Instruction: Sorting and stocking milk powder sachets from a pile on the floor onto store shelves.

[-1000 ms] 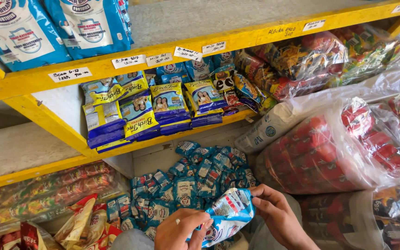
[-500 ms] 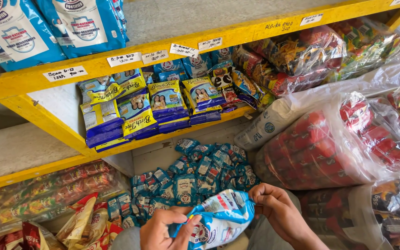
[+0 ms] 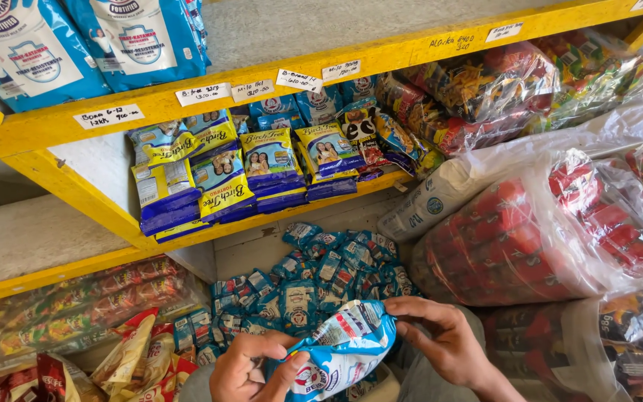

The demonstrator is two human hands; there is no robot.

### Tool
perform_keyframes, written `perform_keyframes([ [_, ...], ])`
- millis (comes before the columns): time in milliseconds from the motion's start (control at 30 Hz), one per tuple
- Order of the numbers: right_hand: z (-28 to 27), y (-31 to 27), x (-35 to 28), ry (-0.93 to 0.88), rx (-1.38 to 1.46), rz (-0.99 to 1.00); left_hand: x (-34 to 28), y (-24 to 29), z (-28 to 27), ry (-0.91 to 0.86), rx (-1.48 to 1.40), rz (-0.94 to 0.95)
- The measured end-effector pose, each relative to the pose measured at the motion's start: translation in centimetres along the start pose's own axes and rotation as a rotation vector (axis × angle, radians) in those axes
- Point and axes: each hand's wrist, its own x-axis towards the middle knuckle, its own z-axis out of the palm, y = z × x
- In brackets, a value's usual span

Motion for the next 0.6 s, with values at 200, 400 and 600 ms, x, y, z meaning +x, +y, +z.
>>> perform_keyframes([
  [200, -2.0, -3.9, 2.9, -0.299, -0.239, -0.317, -0.1, 2.2, 0.6, -0.018, -0.101, -0.215],
  [400, -2.9, -5.2, 2.9, -0.452, -0.24, -0.385, 1.1, 3.6, 0.0, 0.041, -0.191, -0.485],
  [600, -4.0, -4.2, 0.6, -0.269, -0.006, -0.347, 2.1, 3.2, -0.8, 0.003, -0.238, -0.384],
])
